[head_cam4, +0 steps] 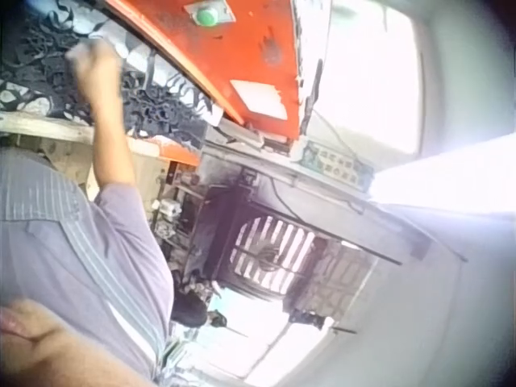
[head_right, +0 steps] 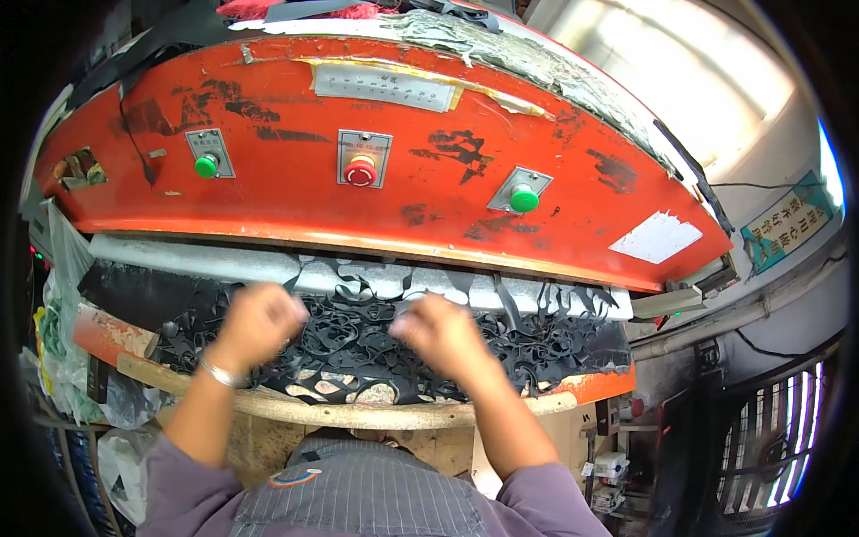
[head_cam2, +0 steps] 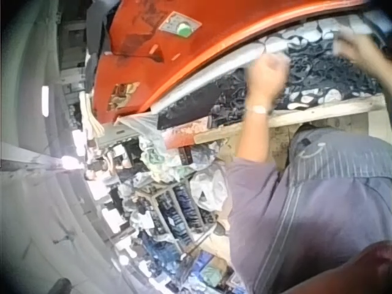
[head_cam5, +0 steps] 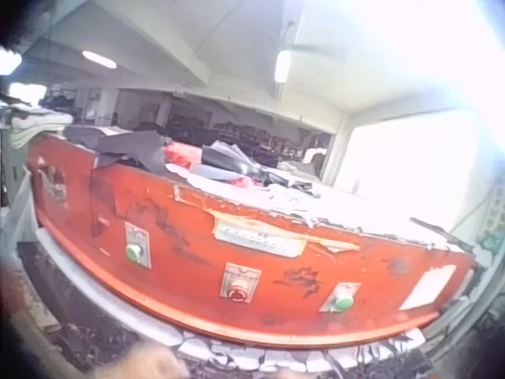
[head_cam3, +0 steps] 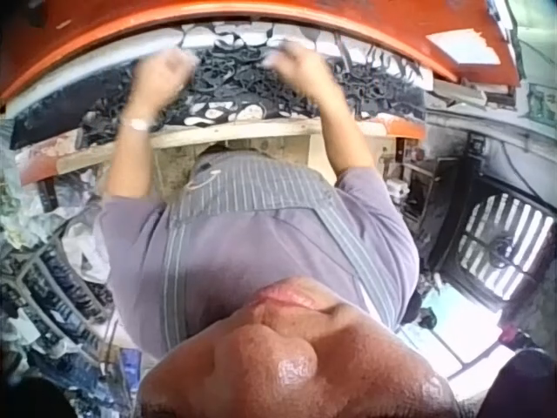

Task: Die-cutting shoe parts from material using a hydraulic clicker press.

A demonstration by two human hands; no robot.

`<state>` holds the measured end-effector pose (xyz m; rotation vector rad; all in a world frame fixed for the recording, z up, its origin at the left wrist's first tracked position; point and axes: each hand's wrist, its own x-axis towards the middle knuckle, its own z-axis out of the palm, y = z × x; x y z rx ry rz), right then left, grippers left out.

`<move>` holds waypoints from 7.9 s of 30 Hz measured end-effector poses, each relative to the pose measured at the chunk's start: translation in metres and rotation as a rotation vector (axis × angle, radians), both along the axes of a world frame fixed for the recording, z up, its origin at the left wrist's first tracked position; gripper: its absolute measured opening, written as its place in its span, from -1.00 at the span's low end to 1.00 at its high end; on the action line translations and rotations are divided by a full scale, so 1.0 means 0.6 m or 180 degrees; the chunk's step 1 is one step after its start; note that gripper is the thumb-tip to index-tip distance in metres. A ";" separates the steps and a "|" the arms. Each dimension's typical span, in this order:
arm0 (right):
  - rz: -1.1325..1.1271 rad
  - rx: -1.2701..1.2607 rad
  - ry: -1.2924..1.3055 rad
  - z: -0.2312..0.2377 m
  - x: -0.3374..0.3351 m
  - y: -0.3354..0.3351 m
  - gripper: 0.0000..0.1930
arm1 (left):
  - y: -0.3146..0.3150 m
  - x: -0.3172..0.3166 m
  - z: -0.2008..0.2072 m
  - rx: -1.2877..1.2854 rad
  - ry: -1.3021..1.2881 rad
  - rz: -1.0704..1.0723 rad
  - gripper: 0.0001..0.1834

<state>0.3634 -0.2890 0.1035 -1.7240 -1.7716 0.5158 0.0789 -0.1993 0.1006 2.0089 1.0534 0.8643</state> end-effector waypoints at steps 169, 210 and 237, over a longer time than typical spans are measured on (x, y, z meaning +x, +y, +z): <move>-0.0683 0.0528 0.0090 -0.180 0.440 0.209 -0.29 | 0.258 0.524 -0.165 0.0234 0.0426 -0.1074 -0.63; -0.0773 0.0842 -0.0164 -0.167 0.441 0.216 -0.19 | 0.265 0.535 -0.139 0.0083 0.0416 -0.1110 -0.65; -0.0155 -0.0046 0.0110 0.065 0.098 0.008 -0.56 | 0.068 0.014 0.041 0.0477 0.0042 0.0859 -0.72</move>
